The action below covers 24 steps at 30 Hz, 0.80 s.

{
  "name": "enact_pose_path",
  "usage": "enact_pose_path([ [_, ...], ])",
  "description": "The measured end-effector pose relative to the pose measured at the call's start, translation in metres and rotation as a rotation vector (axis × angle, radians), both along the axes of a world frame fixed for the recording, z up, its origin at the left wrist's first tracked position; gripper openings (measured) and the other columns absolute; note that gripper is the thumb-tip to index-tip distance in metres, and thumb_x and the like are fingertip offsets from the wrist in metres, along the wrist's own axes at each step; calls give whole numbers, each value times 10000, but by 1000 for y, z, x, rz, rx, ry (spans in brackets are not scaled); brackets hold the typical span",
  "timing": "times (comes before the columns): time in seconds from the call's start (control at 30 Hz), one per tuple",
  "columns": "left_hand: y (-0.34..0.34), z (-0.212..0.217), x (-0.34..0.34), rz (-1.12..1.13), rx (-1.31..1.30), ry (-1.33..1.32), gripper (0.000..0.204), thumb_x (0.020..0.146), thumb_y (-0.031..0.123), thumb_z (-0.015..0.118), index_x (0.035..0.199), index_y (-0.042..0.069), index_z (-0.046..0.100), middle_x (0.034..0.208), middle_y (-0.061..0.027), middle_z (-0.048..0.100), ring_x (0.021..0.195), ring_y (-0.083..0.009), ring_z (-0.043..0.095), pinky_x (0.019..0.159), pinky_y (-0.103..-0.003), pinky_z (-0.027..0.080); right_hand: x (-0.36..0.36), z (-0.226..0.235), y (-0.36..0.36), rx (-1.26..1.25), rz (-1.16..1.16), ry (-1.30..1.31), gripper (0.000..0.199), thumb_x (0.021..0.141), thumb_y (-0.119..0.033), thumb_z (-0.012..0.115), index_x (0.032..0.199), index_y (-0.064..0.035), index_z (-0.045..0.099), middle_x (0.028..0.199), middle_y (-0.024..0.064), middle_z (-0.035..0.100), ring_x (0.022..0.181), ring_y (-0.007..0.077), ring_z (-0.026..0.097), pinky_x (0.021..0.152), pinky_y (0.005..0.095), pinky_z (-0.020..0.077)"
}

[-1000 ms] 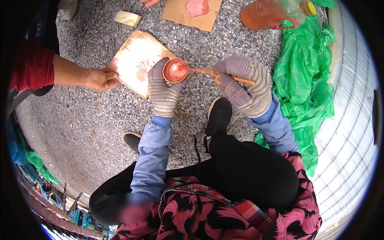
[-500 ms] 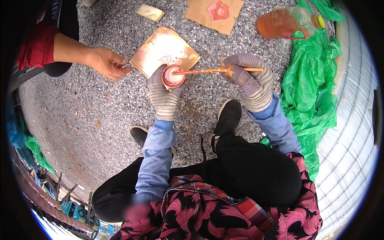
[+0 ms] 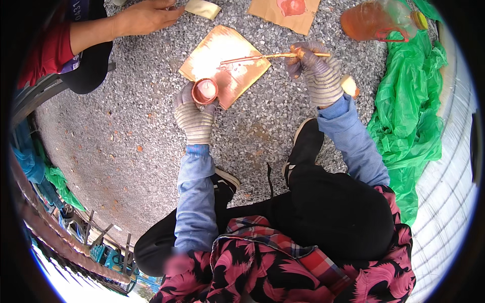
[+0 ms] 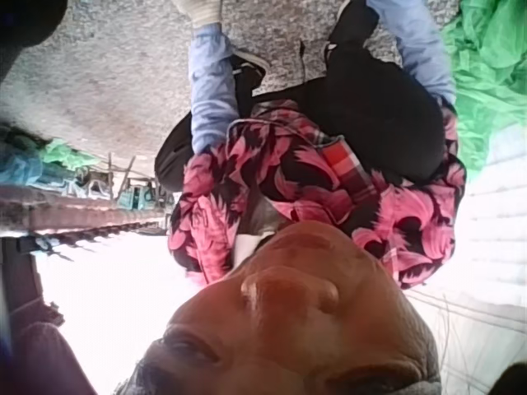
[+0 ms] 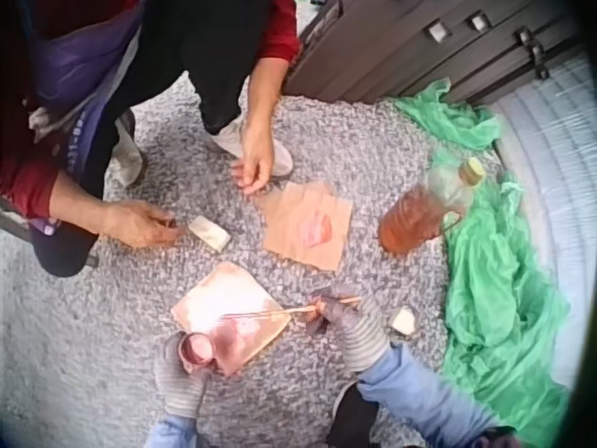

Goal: The person sits on the ground and uses a brush to apply reddish paint from a small container onto a square metal plate. They repeatedly dip the brush into the paint and cover the plate's surface, then stand to apply paint to a metal gate.

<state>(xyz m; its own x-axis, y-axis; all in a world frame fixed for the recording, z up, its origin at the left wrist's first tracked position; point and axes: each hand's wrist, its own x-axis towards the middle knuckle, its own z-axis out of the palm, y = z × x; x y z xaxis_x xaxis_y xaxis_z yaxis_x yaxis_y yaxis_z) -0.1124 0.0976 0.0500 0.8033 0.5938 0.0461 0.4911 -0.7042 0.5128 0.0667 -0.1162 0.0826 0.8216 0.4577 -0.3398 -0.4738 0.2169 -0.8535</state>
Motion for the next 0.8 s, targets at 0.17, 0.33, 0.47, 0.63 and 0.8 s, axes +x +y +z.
enact_pose_path([
  [0.17, 7, -7, 9, -38, 96, 85, 659, 514, 197, 819, 1096, 72, 537, 1022, -117, 566, 963, -310, 530, 840, -399, 447, -4, -33, -4, -74, 11, 21, 253, 846, -194, 595, 987, 17, 604, 769, 93, 639, 631, 146, 597, 541, 254, 475],
  [0.33, 12, -12, 20, -126, 245, 149, 659, 496, 253, 811, 1080, 92, 553, 1035, -113, 578, 953, -315, 546, 832, -411, 457, -9, -53, -5, -92, 33, 63, 230, 855, -173, 584, 995, 9, 601, 757, 78, 646, 630, 124, 608, 524, 230, 491],
  [0.47, 11, -8, 28, -110, 278, 245, 667, 489, 247, 815, 1082, 92, 553, 1030, -113, 585, 956, -312, 550, 843, -407, 455, -11, -57, -7, -73, 58, 53, 241, 854, -194, 597, 996, 0, 607, 760, 74, 638, 630, 129, 600, 528, 250, 486],
  [0.63, 13, -12, 29, -68, 119, 118, 649, 515, 149, 825, 1096, 78, 544, 1044, -105, 578, 963, -281, 550, 856, -370, 458, -11, -53, -7, -61, 82, 62, 237, 862, -195, 585, 1006, -8, 601, 787, 83, 645, 665, 128, 620, 551, 241, 499],
  [0.8, 4, -3, 26, 120, -613, -275, 635, 589, -17, 788, 1147, 38, 490, 1087, -62, 553, 975, -173, 533, 858, -303, 469, -15, -53, -10, -7, 71, 80, 217, 858, -166, 582, 1001, -4, 599, 797, 84, 647, 665, 125, 610, 567, 238, 499],
])
